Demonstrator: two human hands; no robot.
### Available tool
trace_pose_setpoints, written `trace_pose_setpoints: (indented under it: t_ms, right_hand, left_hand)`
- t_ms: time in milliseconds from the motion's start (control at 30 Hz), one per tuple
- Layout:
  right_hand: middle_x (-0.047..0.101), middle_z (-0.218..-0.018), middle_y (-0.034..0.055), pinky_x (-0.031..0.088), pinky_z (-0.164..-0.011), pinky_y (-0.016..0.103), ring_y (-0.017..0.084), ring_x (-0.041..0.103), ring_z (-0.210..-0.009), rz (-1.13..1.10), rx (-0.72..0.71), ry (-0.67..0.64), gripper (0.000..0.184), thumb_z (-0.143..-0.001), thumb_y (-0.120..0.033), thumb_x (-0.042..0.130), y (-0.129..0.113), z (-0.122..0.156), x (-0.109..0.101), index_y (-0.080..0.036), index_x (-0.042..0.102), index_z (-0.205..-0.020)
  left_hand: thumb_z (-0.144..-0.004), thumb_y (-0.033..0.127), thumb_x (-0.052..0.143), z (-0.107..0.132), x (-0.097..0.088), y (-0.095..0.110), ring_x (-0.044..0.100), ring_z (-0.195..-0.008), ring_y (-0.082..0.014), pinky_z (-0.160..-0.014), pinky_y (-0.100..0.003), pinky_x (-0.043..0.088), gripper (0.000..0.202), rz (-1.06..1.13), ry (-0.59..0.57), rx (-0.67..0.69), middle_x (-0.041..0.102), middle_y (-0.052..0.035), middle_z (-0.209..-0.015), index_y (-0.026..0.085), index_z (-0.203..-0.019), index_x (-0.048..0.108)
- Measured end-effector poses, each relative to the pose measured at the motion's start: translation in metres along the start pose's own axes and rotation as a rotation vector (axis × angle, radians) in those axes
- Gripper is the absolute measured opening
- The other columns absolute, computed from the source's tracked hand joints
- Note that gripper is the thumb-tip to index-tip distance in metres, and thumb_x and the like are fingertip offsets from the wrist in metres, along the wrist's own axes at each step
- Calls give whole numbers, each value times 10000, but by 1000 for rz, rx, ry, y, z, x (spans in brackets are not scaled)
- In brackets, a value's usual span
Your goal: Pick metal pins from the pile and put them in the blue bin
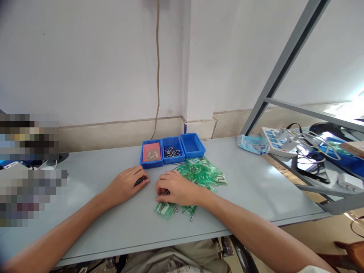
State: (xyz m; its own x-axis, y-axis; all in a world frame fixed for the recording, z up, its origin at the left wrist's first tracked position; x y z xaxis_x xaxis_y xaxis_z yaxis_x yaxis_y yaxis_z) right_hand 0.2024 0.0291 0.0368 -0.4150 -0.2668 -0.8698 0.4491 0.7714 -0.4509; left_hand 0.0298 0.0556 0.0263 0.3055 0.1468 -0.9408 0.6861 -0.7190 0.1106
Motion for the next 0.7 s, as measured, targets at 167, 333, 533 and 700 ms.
trace_pose_setpoints:
  t_ms: [167, 333, 533, 700]
  right_hand:
    - [670, -938, 21, 361, -862, 358, 210, 572, -916, 78, 45, 38, 150, -1033, -306, 624, 7, 0, -4, -215, 641, -915]
    - [676, -972, 32, 362, -868, 362, 215, 568, -928, 125, 96, 98, 126, -1051, -280, 584, 14, -1, -4, -215, 636, -955]
    - [676, -987, 49, 360, -875, 377, 233, 566, -949, 185, 176, 140, 121, -1026, -305, 621, 19, -1, -5, -211, 633, -950]
    - [677, -974, 32, 343, -874, 383, 230, 558, -949, 195, 219, 142, 88, -966, -244, 664, 17, -1, -8, -214, 613, -901]
  left_hand:
    - [-1095, 394, 454, 0, 1, 0, 621, -861, -200, -777, -333, 477, 238, 0, -20, -10, 624, -40, -984, 212, -1016, 584]
    - [-1081, 469, 466, 1, -1, -1, 622, -842, -205, -754, -330, 474, 293, -23, -3, 6, 631, -42, -969, 213, -1008, 587]
    - [-1029, 513, 551, 2, -3, 1, 632, -855, -227, -753, -343, 472, 290, -28, -32, 14, 642, -46, -996, 224, -1024, 576]
    - [-964, 379, 614, 1, -8, 6, 624, -873, -236, -763, -356, 468, 182, 23, -88, -4, 638, -44, -1019, 223, -1040, 557]
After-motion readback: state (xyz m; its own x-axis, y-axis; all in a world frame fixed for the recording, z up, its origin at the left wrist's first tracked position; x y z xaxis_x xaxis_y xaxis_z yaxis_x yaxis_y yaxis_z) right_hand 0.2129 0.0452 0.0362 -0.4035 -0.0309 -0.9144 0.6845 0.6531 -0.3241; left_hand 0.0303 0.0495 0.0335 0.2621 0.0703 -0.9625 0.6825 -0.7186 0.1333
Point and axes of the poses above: each hand's wrist, its own z-axis away from the middle knuckle, its own x-axis out of the palm, y = z × x, the point moved 7 cm from there along -z, towards the middle knuckle
